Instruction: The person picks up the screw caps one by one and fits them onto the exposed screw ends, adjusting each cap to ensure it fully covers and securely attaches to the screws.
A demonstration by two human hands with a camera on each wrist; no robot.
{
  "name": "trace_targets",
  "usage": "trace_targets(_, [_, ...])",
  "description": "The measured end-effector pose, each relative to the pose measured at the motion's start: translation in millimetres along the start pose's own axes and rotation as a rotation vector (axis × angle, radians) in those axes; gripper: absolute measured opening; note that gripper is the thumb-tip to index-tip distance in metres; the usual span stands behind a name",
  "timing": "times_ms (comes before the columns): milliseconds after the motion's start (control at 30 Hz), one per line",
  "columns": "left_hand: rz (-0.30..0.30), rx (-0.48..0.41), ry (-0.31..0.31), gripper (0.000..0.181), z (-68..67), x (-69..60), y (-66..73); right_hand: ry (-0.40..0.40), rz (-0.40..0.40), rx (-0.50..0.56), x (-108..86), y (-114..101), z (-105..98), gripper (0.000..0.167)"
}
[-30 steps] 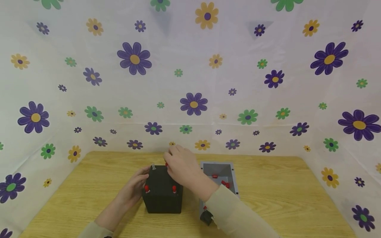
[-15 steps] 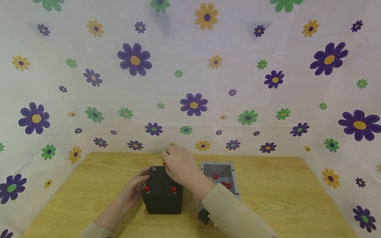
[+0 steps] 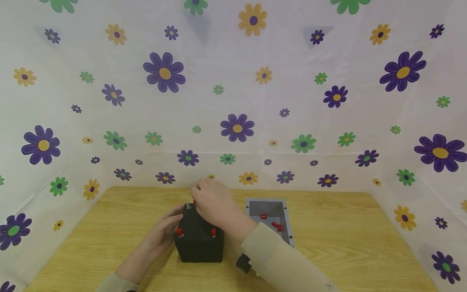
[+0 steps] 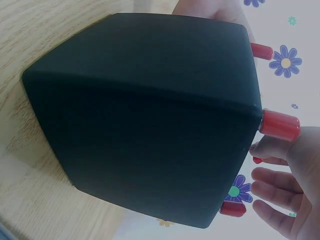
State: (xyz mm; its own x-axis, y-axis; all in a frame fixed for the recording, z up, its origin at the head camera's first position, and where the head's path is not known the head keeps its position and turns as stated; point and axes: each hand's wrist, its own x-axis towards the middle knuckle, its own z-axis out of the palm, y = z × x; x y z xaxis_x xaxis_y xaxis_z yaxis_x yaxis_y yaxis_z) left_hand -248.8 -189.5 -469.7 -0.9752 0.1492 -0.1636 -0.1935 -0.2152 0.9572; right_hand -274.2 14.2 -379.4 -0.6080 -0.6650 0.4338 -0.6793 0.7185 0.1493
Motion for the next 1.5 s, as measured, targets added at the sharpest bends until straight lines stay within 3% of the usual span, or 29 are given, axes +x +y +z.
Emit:
trace_targets(767, [0.008,0.012,-0.018,0.047,-0.9,2.0,-0.9,-0.052,-0.002,-0.025,13.4,-9,5,0.012])
trace_targets(1167, [0.012,-0.022,0.003,0.039,0.3,0.3,-0.5,-0.088,0.021,-0.019,17.4,-9,5,0.014])
trace_targets(1500, [0.012,-0.013,0.016,0.043,0.5,0.3,-0.2,-0.057,-0.001,-0.025,16.0,-9,4,0.013])
